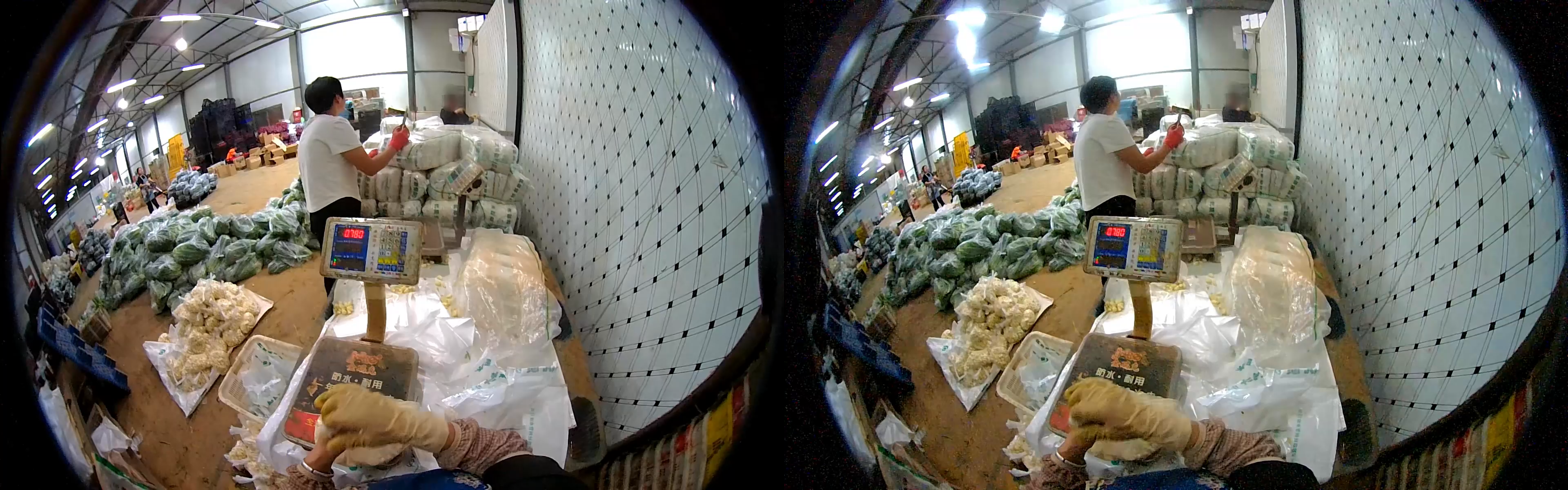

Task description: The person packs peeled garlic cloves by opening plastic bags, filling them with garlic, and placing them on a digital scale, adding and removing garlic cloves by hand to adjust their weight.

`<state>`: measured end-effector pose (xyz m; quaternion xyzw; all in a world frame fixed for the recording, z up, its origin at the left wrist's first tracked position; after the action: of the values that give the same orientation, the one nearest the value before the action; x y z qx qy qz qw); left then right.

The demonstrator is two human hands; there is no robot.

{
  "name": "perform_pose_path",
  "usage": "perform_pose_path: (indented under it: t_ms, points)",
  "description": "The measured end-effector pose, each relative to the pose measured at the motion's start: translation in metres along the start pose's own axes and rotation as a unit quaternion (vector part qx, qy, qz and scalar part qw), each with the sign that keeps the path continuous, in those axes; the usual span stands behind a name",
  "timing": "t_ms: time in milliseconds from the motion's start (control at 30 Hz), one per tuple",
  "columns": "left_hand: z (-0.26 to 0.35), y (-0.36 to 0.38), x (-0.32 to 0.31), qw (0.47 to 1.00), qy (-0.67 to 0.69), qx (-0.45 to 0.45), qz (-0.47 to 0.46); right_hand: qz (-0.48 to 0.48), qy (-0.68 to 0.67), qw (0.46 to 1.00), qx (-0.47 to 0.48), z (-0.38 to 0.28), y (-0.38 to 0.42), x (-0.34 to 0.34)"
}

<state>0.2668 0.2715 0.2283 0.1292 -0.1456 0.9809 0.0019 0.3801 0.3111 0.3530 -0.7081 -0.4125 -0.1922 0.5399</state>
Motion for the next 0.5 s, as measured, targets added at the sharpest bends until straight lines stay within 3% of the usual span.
perform_pose_path:
  t_ms: [67,100,167,200,233,300,367,433,467,500]
  points:
    - [0.017,-0.004,0.0,0.965,0.232,0.115,0.038,0.101,-0.068,0.99,-0.067,0.007,0.006,0.012]
    - [0.022,-0.008,-0.001,0.965,0.232,0.113,0.04,0.099,-0.068,0.991,-0.065,0.008,0.009,0.014]
    - [0.024,-0.007,-0.001,0.93,0.308,0.167,0.111,0.022,-0.185,0.958,-0.219,0.023,0.023,0.005]
    - [0.034,-0.009,-0.002,0.927,0.295,0.186,0.136,0.041,-0.157,0.95,-0.267,0.03,0.032,-0.005]
    - [0.032,-0.008,0.001,0.927,0.296,0.185,0.14,0.038,-0.158,0.951,-0.264,0.033,0.039,-0.013]
    - [0.027,-0.009,0.001,0.908,0.362,0.189,0.098,0.078,0.02,0.986,-0.148,0.017,0.036,-0.007]
    - [0.022,-0.011,0.004,0.895,0.389,0.195,0.096,0.061,0.014,0.991,-0.119,0.002,0.03,-0.005]
    - [0.014,-0.012,0.008,0.943,0.238,0.226,0.06,-0.039,-0.08,0.994,-0.058,-0.01,0.02,0.004]
    - [0.022,-0.009,0.007,0.926,0.302,0.215,0.064,0.035,-0.277,0.953,-0.12,-0.002,0.026,0.003]
    - [0.028,-0.007,0.006,0.926,0.302,0.215,0.067,0.108,-0.36,0.909,-0.178,0.009,0.029,0.001]
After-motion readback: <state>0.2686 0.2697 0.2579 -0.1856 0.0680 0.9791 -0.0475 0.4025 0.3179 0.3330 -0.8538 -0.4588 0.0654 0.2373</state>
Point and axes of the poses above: each hand's wrist, its own y-axis away from the middle knuckle, its own x-axis out of the back of the hand, z = x × y, the point moved 4 cm from there along -y, towards the middle knuckle, and after that the axes turned 3 degrees about -y, right-handed, at the moved point
